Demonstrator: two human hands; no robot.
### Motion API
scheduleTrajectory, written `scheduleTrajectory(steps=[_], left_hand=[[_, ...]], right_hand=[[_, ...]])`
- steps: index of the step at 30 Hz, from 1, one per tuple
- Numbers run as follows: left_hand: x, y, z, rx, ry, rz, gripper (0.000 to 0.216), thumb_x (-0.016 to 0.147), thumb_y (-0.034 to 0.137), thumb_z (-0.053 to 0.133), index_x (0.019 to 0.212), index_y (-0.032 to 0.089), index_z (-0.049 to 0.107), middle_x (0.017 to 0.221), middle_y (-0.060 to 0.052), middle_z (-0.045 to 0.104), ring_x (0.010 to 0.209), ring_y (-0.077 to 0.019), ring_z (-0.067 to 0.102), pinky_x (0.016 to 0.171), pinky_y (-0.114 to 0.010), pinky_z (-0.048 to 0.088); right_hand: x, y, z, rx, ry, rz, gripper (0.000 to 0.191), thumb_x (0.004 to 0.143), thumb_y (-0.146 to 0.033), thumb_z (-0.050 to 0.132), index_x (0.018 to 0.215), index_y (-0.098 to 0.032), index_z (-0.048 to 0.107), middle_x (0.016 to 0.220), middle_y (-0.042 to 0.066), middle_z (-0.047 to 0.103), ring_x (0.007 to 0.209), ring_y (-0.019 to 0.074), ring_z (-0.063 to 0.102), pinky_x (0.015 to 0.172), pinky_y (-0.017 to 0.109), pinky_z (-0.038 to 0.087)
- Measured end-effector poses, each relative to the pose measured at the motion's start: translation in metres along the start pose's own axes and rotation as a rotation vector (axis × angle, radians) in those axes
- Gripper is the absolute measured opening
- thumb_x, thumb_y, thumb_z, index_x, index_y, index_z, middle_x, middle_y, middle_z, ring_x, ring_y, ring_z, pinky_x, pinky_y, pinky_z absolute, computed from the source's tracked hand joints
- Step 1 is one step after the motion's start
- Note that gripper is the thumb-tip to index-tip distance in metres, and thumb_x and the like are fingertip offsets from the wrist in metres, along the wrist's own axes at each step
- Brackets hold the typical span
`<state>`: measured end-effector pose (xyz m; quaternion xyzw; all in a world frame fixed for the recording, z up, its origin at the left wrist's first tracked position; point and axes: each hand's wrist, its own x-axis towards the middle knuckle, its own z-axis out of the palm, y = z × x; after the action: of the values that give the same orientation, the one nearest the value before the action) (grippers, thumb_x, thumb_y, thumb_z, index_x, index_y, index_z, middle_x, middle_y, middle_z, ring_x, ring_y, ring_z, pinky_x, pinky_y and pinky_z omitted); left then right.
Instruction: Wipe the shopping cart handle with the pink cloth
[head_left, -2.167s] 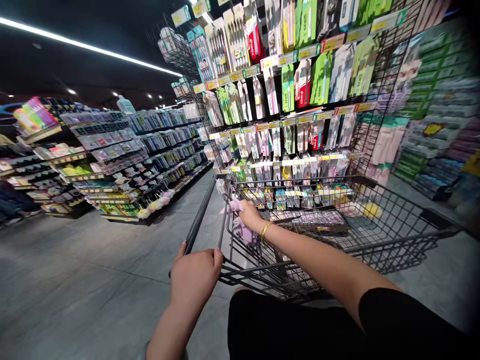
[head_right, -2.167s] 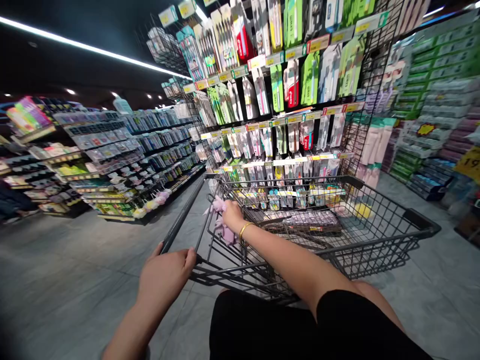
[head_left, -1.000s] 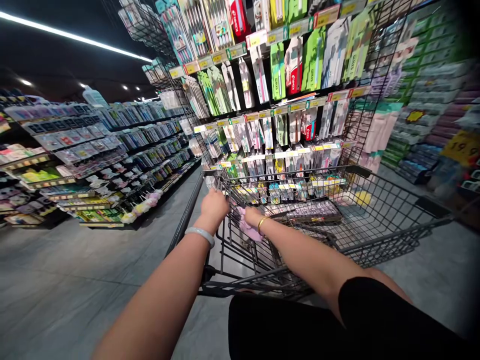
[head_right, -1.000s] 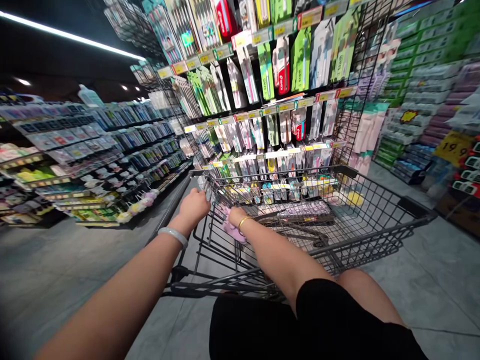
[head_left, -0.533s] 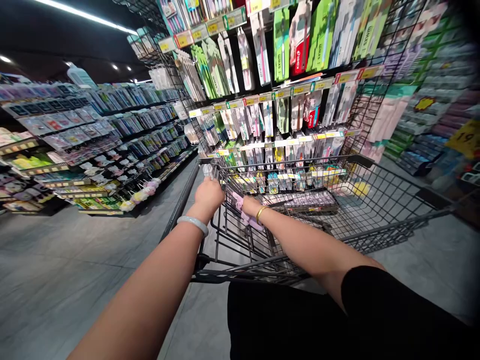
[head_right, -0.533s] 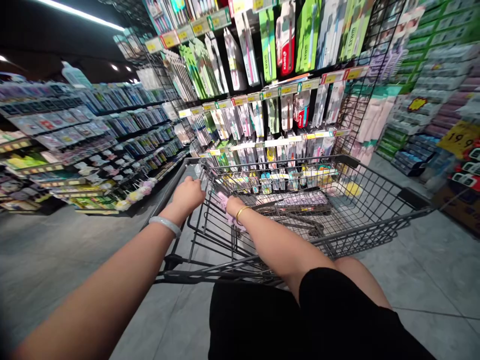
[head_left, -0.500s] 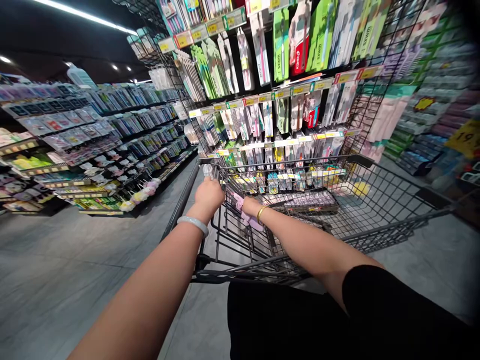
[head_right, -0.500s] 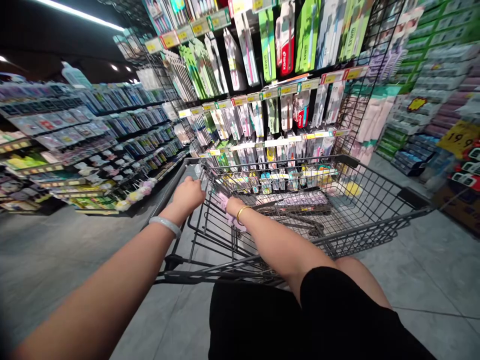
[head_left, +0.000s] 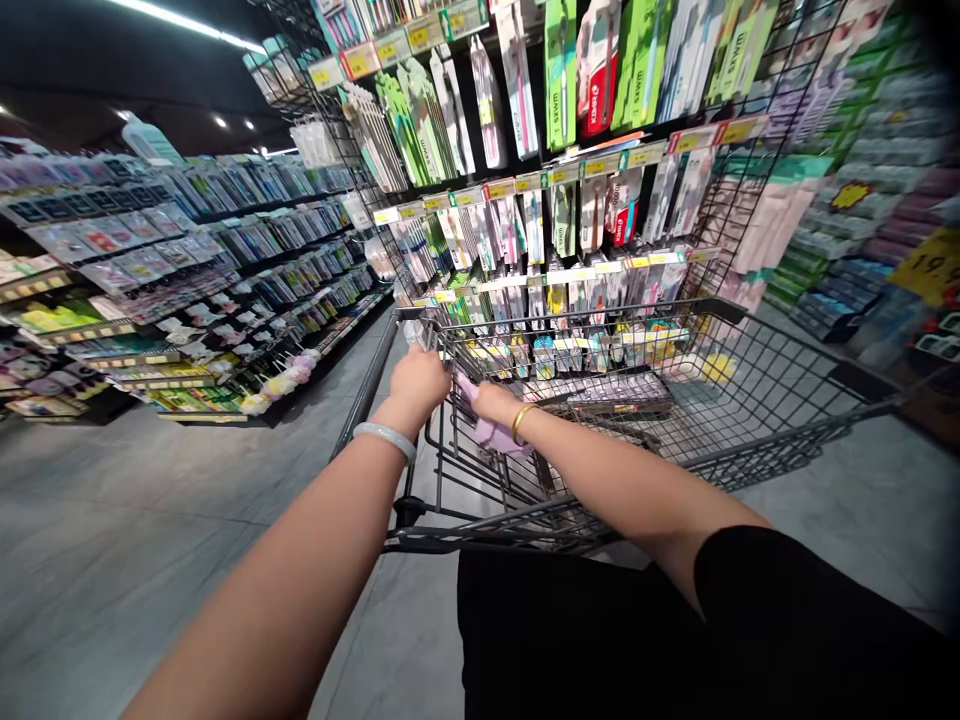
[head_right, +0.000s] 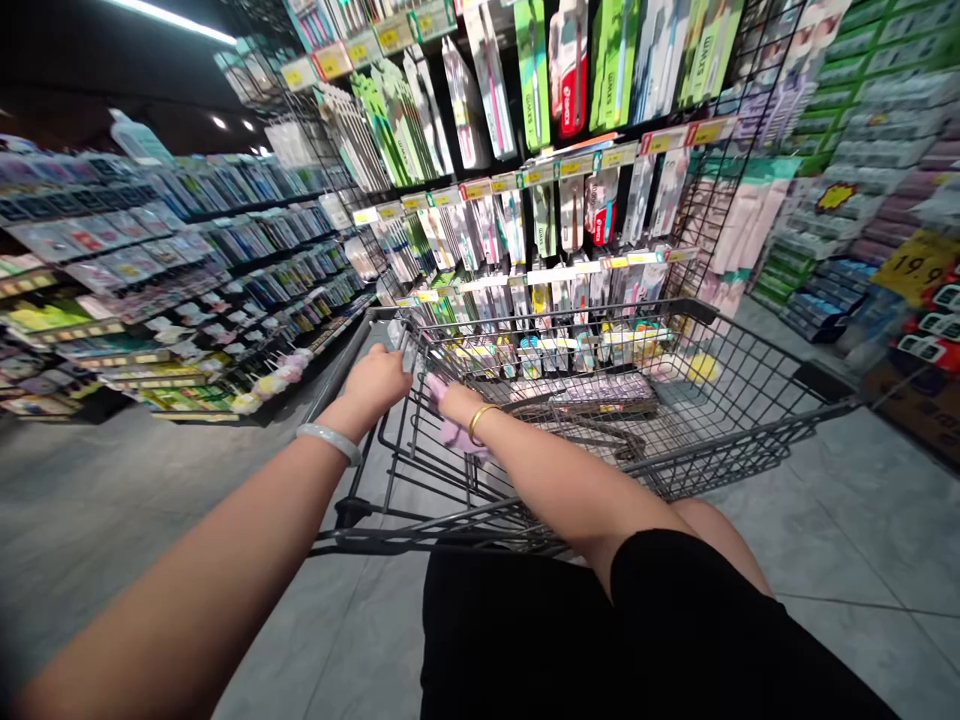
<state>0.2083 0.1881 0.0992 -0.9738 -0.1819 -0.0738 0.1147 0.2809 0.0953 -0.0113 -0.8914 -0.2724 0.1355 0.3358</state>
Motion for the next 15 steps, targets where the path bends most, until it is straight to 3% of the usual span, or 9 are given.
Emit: scheduleTrajectory(steps=[3,5,11,15], left_hand=[[0.001,-0.001,0.001,0.012,-0.001,0.007,0.037,0.082,0.024,0.047,0.109,0.01,0.068,0.115,-0.02,0.06,0.095,-0.0271,0.065,0.086,-0.034,0.05],[0.002,-0.002,0.002,0.023,0.009,0.015,0.037,0.082,0.023,0.046,0.108,0.01,0.068,0.114,-0.02,0.061,0.095,-0.027,0.065,0.086,-0.034,0.05],[0.002,-0.002,0.0,0.027,-0.006,0.008,0.038,0.081,0.022,0.046,0.11,0.01,0.069,0.116,-0.019,0.06,0.096,-0.0266,0.065,0.088,-0.033,0.05],[0.001,0.001,-0.002,0.019,-0.023,0.007,0.04,0.082,0.023,0.047,0.112,0.01,0.069,0.116,-0.019,0.06,0.098,-0.0276,0.065,0.089,-0.035,0.049]], right_hand=[[0.005,-0.015,0.001,0.092,0.168,-0.103,0.038,0.092,-0.036,0.045,0.127,-0.022,0.047,0.118,0.01,0.066,0.103,0.0228,0.063,0.081,0.031,0.049],[0.007,-0.013,0.004,0.182,0.249,-0.148,0.035,0.093,-0.032,0.044,0.127,-0.025,0.045,0.12,0.007,0.064,0.105,0.0202,0.061,0.085,0.03,0.047],[0.011,0.02,0.003,0.285,0.147,0.0,0.034,0.078,-0.025,0.063,0.112,-0.021,0.057,0.091,0.007,0.069,0.081,0.0228,0.064,0.076,0.033,0.049],[0.023,0.003,-0.009,0.446,0.251,-0.149,0.034,0.085,-0.019,0.048,0.117,-0.026,0.054,0.108,0.0,0.066,0.092,0.0161,0.063,0.079,0.026,0.05]])
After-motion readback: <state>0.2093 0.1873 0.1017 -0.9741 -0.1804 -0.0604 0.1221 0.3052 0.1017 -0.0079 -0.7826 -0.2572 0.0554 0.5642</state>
